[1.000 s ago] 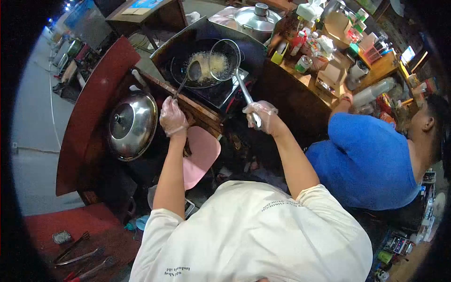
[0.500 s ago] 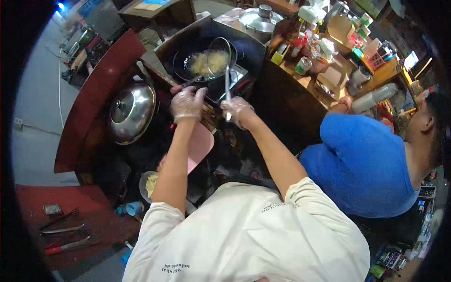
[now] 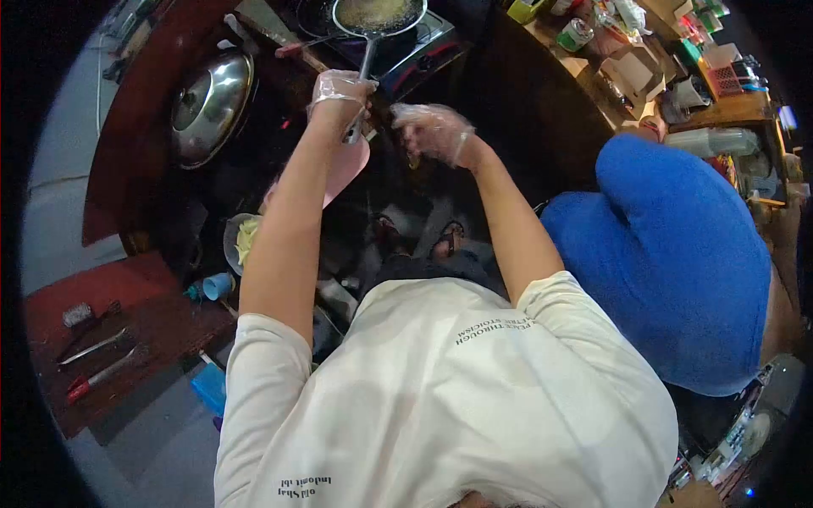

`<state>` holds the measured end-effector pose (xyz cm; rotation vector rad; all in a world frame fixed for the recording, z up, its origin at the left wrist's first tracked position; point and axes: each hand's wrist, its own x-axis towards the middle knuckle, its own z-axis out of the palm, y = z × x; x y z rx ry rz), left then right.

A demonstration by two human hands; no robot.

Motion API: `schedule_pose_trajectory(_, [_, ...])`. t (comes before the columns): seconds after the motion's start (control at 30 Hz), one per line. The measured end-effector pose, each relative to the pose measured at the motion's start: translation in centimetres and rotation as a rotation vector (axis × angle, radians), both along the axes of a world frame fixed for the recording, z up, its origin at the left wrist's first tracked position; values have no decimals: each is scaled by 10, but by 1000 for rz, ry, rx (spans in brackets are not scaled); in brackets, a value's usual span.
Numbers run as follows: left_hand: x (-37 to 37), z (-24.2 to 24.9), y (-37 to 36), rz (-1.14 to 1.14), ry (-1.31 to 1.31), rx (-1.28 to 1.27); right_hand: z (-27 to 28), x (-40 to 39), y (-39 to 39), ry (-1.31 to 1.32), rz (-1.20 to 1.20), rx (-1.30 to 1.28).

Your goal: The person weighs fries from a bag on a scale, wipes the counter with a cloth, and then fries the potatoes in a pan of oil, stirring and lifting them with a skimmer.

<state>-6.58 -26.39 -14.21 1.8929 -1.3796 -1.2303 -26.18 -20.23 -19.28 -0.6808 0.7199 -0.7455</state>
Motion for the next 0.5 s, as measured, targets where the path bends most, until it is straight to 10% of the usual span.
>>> schedule_pose_trajectory(0.2, [22, 5, -18, -176, -238, -112, -148, -24, 46, 498, -362, 336])
schedule_pose_trajectory(0.33, [40, 3, -26, -237, -262, -114, -286, 6, 76, 926, -122, 519])
schedule_pose_trajectory(0.5, [53, 19, -24, -224, -129, -75, -401, 67, 91, 388, -240, 646])
